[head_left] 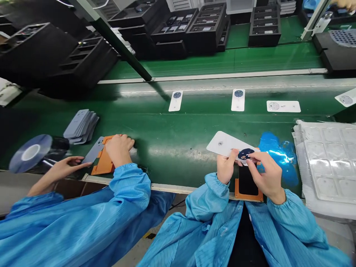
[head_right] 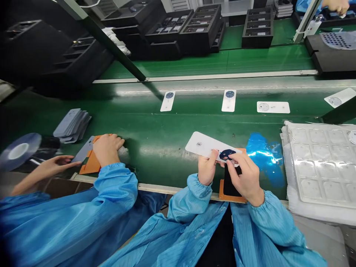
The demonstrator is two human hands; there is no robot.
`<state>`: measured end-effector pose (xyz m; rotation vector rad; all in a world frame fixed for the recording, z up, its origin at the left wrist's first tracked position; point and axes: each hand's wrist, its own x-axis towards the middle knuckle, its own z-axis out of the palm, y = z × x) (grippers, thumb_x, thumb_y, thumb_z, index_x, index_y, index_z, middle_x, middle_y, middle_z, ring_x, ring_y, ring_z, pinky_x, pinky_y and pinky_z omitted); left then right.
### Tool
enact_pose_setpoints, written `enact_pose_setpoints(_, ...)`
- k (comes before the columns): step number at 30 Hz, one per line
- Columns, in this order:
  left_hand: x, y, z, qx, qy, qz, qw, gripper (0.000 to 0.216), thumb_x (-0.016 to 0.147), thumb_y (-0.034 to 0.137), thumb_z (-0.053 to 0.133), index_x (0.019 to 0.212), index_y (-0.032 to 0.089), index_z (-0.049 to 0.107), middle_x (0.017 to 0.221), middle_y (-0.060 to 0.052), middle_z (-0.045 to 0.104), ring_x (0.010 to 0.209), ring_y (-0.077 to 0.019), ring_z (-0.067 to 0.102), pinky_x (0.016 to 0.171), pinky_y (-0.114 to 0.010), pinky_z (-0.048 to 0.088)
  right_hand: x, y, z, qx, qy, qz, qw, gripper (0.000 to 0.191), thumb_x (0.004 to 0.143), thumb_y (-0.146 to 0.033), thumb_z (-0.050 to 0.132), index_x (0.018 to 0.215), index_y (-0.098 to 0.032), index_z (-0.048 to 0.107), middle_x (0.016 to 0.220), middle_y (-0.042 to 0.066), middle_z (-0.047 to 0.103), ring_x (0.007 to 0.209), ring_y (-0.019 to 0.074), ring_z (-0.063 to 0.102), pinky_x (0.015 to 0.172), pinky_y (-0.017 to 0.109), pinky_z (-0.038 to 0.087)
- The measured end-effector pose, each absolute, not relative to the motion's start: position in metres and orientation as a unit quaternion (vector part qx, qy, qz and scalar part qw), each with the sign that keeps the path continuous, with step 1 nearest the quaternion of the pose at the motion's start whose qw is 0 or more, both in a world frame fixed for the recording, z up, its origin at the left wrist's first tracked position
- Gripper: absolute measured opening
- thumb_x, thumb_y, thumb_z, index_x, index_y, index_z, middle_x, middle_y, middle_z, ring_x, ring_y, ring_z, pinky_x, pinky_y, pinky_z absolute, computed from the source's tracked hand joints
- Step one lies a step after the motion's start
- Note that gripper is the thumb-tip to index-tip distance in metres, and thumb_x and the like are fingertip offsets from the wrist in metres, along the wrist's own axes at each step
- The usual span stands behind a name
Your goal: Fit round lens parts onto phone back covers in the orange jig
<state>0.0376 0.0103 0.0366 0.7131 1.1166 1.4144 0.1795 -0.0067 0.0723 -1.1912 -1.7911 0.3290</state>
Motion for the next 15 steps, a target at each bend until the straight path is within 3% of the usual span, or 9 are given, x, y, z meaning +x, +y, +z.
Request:
enact_pose_setpoints(3,0.05,0.001,0.038,0.304,0.445,0.605,0.587,0.06,0.084,0.071,0.067,0.101,0.014,0.076,0.097,-0.012,0.078,0.085,-0.025,0.076,0.077,-0.036,0.063,0.168,0.0,0.078,-0.527,-0.696,0.067,0.483,0.007,0.096,-0.023,0.064,0.1,-0.023,0.069,0.092,0.008,0.073,0.085,0.0219,0.07,0.078,0.036,0.06)
enact_pose_setpoints(7,0.055,-0.01,0.026,0.358,0.452,0.618,0.535,0.061,0.093,0.069,0.055,0.11,0.014,0.076,0.122,-0.014,0.075,0.119,-0.0299,0.069,0.108,-0.043,0.054,0.165,0.003,0.075,-0.547,-0.681,0.023,0.486,0.006,0.096,-0.025,0.065,0.096,-0.02,0.069,0.09,0.008,0.074,0.085,0.0208,0.071,0.079,0.035,0.06)
enact_pose_setpoints(15,0.053,-0.011,0.019,0.451,0.436,0.604,0.491,0.059,0.101,0.062,0.044,0.121,0.016,0.075,0.122,-0.013,0.075,0.114,-0.027,0.071,0.105,-0.04,0.055,0.166,0.002,0.076,-0.534,-0.683,0.024,0.498,0.009,0.097,-0.018,0.062,0.093,-0.02,0.069,0.09,0.007,0.075,0.085,0.0189,0.073,0.076,0.032,0.061)
